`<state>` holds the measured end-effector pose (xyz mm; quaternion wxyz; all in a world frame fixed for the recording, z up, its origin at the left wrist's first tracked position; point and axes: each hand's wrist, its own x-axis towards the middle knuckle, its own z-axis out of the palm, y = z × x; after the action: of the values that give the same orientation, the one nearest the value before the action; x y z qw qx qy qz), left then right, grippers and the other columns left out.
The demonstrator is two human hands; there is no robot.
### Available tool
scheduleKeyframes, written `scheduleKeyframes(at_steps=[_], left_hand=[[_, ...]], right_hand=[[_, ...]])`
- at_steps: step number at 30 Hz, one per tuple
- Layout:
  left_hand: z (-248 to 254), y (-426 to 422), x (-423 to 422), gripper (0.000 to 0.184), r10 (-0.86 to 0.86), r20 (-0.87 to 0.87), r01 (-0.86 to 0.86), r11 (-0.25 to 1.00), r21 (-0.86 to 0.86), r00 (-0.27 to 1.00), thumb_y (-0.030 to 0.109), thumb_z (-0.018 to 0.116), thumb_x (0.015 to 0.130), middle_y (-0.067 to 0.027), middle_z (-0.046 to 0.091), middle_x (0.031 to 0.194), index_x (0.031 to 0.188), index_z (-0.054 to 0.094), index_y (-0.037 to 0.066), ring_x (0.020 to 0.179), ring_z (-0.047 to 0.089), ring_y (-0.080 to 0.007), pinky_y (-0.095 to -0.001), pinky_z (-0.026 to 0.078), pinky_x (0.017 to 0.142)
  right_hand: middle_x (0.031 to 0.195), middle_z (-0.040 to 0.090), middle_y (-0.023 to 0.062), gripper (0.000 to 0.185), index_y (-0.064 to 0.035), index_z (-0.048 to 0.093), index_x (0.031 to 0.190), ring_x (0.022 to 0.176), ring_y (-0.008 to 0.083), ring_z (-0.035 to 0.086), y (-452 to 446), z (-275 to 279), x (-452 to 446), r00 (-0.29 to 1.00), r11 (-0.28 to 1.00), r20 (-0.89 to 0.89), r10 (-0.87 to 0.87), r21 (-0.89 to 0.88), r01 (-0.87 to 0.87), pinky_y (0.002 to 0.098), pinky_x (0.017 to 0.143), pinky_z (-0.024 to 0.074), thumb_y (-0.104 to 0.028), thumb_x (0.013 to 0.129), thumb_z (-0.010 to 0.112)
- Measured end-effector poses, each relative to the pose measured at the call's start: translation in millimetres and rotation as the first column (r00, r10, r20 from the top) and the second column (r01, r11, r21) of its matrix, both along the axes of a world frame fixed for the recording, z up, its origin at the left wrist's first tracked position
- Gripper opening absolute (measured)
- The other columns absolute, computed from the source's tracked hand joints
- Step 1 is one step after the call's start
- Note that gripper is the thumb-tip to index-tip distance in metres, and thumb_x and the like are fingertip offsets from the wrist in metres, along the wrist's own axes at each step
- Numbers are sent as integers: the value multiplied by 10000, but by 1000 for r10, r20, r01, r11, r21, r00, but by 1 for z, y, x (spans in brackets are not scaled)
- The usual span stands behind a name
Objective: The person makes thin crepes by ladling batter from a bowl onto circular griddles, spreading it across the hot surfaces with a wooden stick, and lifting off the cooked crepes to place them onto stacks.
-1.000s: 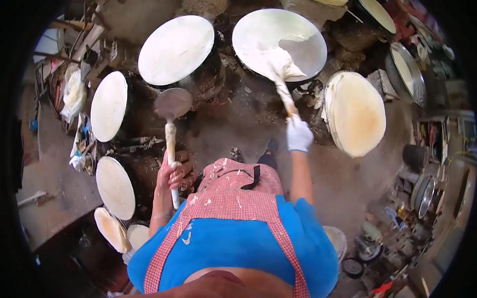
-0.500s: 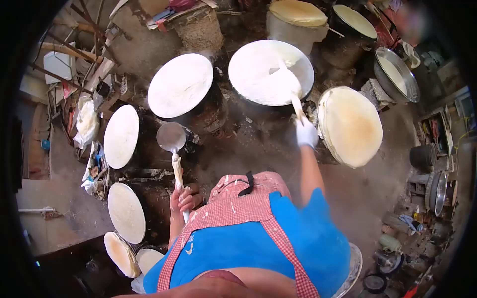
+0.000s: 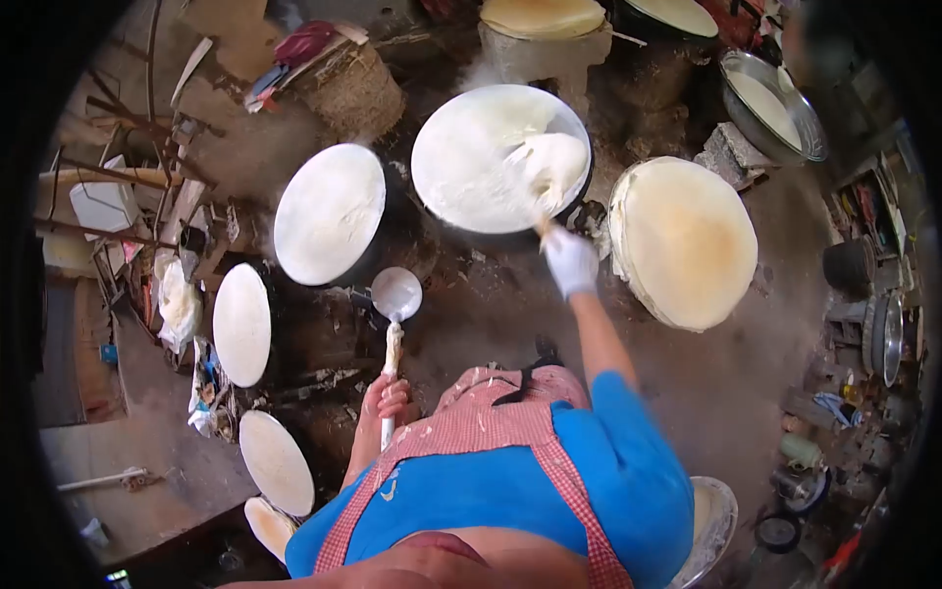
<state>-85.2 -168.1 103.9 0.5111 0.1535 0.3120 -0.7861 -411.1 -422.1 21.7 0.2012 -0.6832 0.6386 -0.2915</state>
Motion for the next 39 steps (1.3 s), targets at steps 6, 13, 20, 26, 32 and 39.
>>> scheduleKeyframes(at_steps=[6, 13, 20, 26, 32, 39], left_hand=[[-14, -4, -7, 324, -120, 61, 122, 992, -21, 991, 230, 451, 870, 13, 309, 454, 597, 364, 79, 353, 287, -76, -213, 270, 327], [8, 3, -17, 286, -109, 52, 106, 993, 52, 993, 245, 412, 892, 6, 305, 444, 655, 371, 91, 348, 285, -88, -226, 260, 327], [52, -21, -40, 195, 116, 182, -155, 964, 215, 976, 142, 442, 888, -2, 354, 581, 726, 377, 54, 422, 328, -54, -181, 286, 331], [16, 11, -2, 247, 77, 46, -80, 996, 46, 996, 181, 427, 891, -27, 337, 510, 692, 390, 38, 385, 315, -87, -211, 327, 339], [8, 3, 9, 212, 147, -159, -160, 985, -67, 976, 177, 378, 896, -40, 355, 555, 774, 427, 12, 393, 349, -105, -231, 363, 332], [2, -39, 25, 319, 90, -23, -88, 995, 52, 996, 203, 438, 875, -12, 339, 484, 600, 360, 60, 354, 331, -85, -208, 296, 297]], right_hand=[[857, 628, 157, 324, -187, 625, 1034, 707, 241, 615, -1, -11, -50, 900, 934, 316, -302, 290, 211, 340, 649, 465, -356, 758, 612], [815, 650, 128, 370, -81, 641, 987, 681, 202, 617, -161, 10, -40, 796, 919, 483, -365, 323, 225, 325, 605, 464, -304, 693, 663], [674, 613, 76, 301, -104, 659, 961, 575, 160, 552, -64, 10, 2, 996, 984, 91, -12, 180, -4, 286, 564, 445, -257, 702, 664], [525, 443, -52, 292, -202, 620, 1039, 372, 68, 376, -15, 12, -7, 273, 708, 702, -658, 700, -93, 205, 320, 255, -171, 750, 653], [588, 527, -49, 327, -94, 634, 1040, 402, 19, 329, -14, 9, -17, 674, 867, 631, -384, 498, 27, 196, 371, 252, -171, 727, 686], [726, 618, 148, 241, -194, 627, 936, 660, 332, 594, -105, 5, -26, 939, 1000, -343, -11, -3, 10, 440, 579, 457, -353, 796, 513]])
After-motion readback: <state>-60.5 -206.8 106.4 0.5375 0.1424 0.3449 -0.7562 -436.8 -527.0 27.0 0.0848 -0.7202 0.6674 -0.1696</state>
